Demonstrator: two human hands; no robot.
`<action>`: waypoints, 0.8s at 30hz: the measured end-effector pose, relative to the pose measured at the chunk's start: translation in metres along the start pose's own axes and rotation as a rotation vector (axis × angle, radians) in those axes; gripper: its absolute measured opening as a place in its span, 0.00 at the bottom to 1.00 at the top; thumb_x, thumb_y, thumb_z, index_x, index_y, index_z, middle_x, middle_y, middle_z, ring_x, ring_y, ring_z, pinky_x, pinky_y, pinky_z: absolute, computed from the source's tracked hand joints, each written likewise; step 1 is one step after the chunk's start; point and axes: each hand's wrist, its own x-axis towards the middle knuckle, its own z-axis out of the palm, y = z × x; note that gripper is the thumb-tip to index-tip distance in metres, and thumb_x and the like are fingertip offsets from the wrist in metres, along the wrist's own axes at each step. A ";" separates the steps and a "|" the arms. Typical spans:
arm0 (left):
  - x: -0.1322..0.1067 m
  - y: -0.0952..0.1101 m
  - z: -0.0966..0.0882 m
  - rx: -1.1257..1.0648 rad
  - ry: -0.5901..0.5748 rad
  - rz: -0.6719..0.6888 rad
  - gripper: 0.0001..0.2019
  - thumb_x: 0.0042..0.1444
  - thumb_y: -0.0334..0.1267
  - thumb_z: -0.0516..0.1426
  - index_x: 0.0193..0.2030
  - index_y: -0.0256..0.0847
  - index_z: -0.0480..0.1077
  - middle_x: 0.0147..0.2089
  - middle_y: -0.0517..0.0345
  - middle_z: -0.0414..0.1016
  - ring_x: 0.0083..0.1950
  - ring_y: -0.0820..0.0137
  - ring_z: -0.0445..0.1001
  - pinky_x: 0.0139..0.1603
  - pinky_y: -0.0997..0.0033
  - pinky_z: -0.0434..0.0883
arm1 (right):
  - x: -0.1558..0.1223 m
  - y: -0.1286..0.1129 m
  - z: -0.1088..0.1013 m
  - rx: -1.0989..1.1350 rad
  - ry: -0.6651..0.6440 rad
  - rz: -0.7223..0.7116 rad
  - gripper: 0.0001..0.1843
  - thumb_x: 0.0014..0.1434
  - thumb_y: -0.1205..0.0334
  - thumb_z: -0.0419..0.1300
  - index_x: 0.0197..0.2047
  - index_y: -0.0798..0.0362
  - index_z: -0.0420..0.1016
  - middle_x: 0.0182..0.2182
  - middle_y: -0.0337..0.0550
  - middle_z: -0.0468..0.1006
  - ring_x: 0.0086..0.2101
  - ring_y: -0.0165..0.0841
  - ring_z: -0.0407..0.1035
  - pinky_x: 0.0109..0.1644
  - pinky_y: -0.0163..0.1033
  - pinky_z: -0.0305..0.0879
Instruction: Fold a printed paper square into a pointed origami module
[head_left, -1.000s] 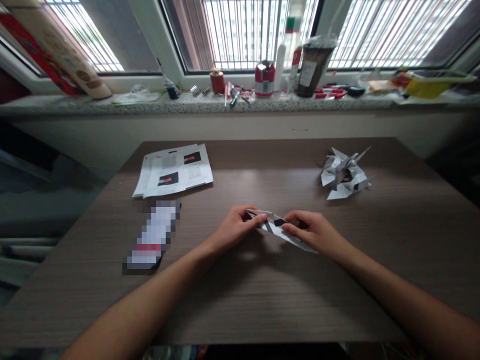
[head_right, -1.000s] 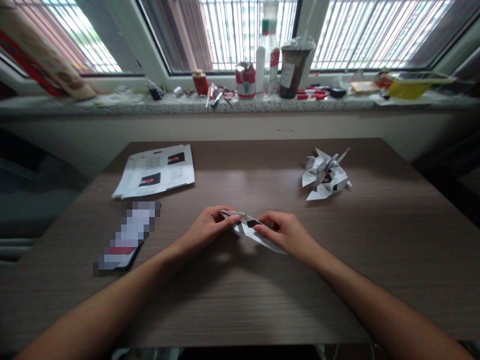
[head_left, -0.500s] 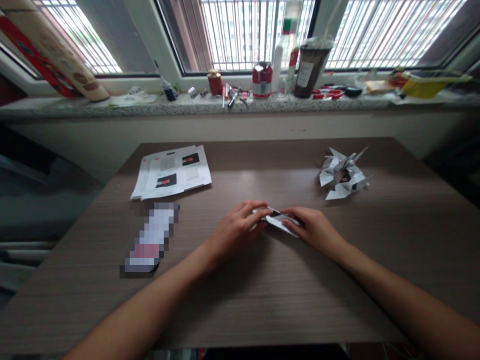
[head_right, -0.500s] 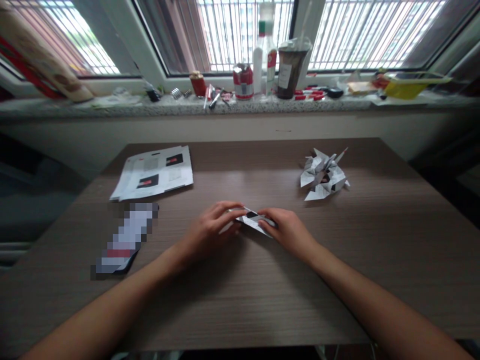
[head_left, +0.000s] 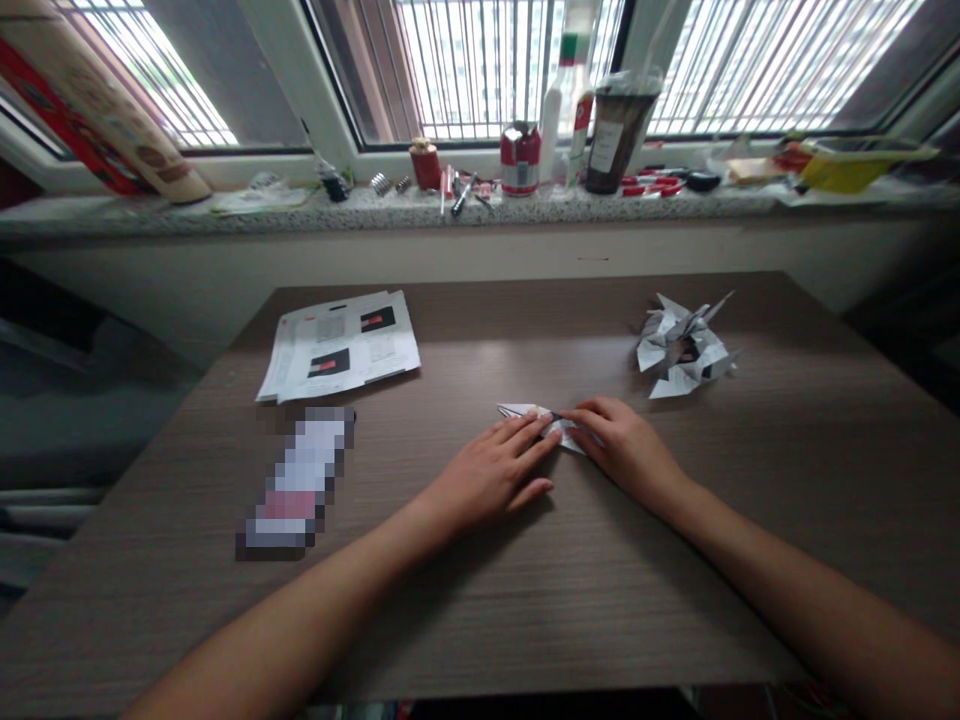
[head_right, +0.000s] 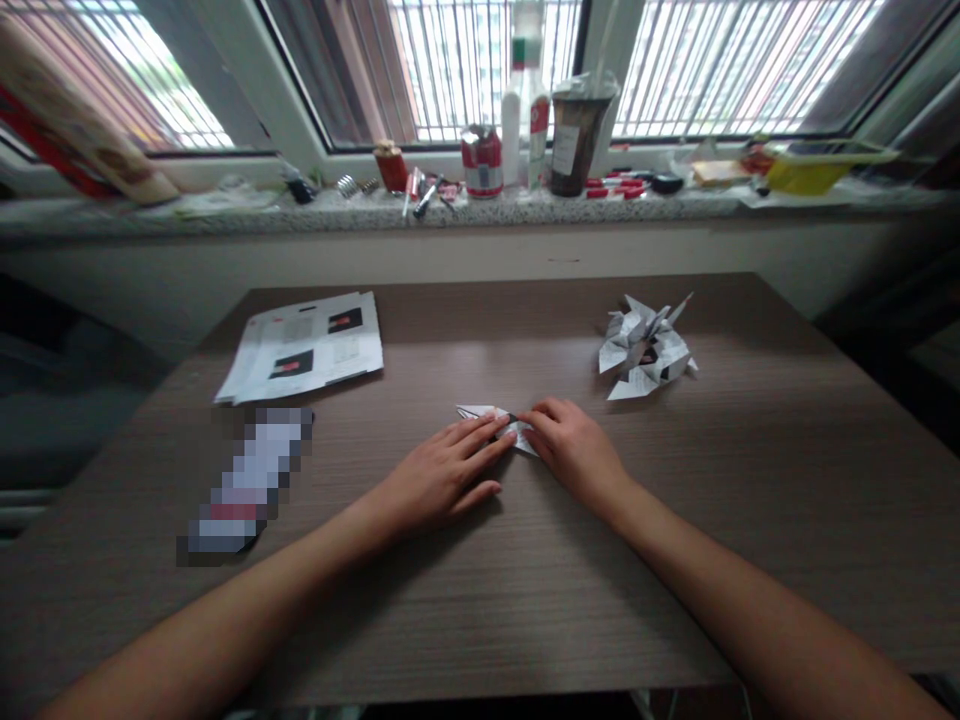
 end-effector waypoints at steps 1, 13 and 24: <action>0.000 0.000 0.000 0.003 -0.003 -0.001 0.31 0.73 0.53 0.50 0.77 0.43 0.52 0.79 0.46 0.50 0.80 0.56 0.45 0.78 0.53 0.49 | 0.000 -0.001 0.000 -0.027 -0.007 -0.013 0.16 0.74 0.59 0.52 0.56 0.52 0.78 0.47 0.53 0.79 0.47 0.45 0.73 0.53 0.50 0.72; 0.002 -0.006 0.004 -0.004 -0.037 0.001 0.30 0.76 0.50 0.43 0.78 0.38 0.48 0.80 0.47 0.43 0.81 0.64 0.40 0.79 0.61 0.43 | -0.018 -0.023 0.023 -0.209 -0.112 -0.047 0.44 0.73 0.41 0.48 0.79 0.57 0.39 0.76 0.59 0.48 0.73 0.47 0.45 0.76 0.55 0.46; -0.007 -0.004 0.005 0.162 -0.059 -0.097 0.31 0.76 0.55 0.41 0.80 0.47 0.43 0.81 0.52 0.35 0.81 0.60 0.35 0.80 0.54 0.38 | -0.019 -0.021 0.025 -0.292 -0.147 -0.033 0.48 0.73 0.37 0.44 0.78 0.52 0.18 0.77 0.53 0.39 0.74 0.45 0.40 0.76 0.54 0.45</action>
